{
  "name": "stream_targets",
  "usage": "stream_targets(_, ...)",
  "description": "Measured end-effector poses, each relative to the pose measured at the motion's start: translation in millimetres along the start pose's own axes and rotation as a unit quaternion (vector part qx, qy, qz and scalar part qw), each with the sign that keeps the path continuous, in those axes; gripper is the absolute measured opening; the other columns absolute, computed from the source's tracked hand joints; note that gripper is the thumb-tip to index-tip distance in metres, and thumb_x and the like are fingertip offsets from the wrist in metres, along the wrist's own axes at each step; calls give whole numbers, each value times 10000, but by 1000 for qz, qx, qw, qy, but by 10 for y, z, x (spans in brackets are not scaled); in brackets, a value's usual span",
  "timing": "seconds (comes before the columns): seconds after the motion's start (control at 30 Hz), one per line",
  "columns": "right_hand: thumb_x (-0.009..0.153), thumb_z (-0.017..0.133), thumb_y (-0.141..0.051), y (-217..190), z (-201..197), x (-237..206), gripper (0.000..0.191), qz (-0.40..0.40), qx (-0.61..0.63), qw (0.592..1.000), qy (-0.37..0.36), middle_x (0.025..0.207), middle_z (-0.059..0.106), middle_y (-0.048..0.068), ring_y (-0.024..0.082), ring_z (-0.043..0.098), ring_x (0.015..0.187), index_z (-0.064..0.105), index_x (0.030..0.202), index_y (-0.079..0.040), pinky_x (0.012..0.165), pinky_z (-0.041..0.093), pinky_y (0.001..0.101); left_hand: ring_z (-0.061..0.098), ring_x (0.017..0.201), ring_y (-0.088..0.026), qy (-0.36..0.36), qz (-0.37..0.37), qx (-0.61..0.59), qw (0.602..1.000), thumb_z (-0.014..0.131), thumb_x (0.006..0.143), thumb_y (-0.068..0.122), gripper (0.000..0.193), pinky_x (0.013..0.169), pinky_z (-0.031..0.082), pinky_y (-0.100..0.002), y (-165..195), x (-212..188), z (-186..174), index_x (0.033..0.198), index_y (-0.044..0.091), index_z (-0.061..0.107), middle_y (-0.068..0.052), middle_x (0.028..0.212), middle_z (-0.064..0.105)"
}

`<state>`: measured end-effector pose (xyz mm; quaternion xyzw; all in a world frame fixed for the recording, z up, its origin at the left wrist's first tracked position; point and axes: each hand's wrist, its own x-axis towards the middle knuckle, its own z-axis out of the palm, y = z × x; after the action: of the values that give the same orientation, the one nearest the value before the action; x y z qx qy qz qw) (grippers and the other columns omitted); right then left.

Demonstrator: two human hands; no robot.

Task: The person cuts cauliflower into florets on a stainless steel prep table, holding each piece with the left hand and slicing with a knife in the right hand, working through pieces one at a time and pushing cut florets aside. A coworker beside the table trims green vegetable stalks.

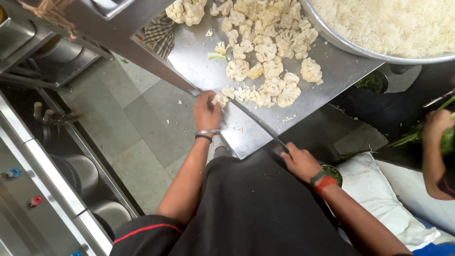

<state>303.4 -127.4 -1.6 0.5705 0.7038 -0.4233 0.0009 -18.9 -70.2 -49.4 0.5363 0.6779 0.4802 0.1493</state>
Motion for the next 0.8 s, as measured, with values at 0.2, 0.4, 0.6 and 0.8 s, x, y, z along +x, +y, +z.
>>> stream_targets(0.2,975,568,-327,-307,-98,79,287,-19,30,999,12,703,647,275,511,637,751,521,1052,-54,661,482,588,636,905,-316,-50,-64,-27,996,763,785,69,318,784,519,-386,19,-55,-73,1078,63,637,-130,1064,622)
stream_targets(0.4,974,568,-314,-757,-142,239,281,-40,-47,998,21,748,671,272,505,652,775,538,1060,-48,697,488,606,600,942,-353,-49,11,44,998,765,809,18,286,810,490,-430,178,15,-22,1050,69,620,-142,1023,599)
stream_targets(0.6,984,560,-279,-853,-89,388,275,-54,-54,997,15,770,673,284,515,650,783,529,1046,-13,723,490,609,618,813,-324,-82,6,26,996,760,803,1,273,730,498,-421,296,77,-76,1036,88,647,-122,990,611)
stream_targets(0.8,974,558,-278,-511,172,491,266,-58,-56,997,0,783,667,288,522,648,790,526,1061,-29,720,506,605,621,782,-337,-140,2,28,990,753,813,1,255,711,503,-420,222,108,-137,1040,66,656,-144,968,606)
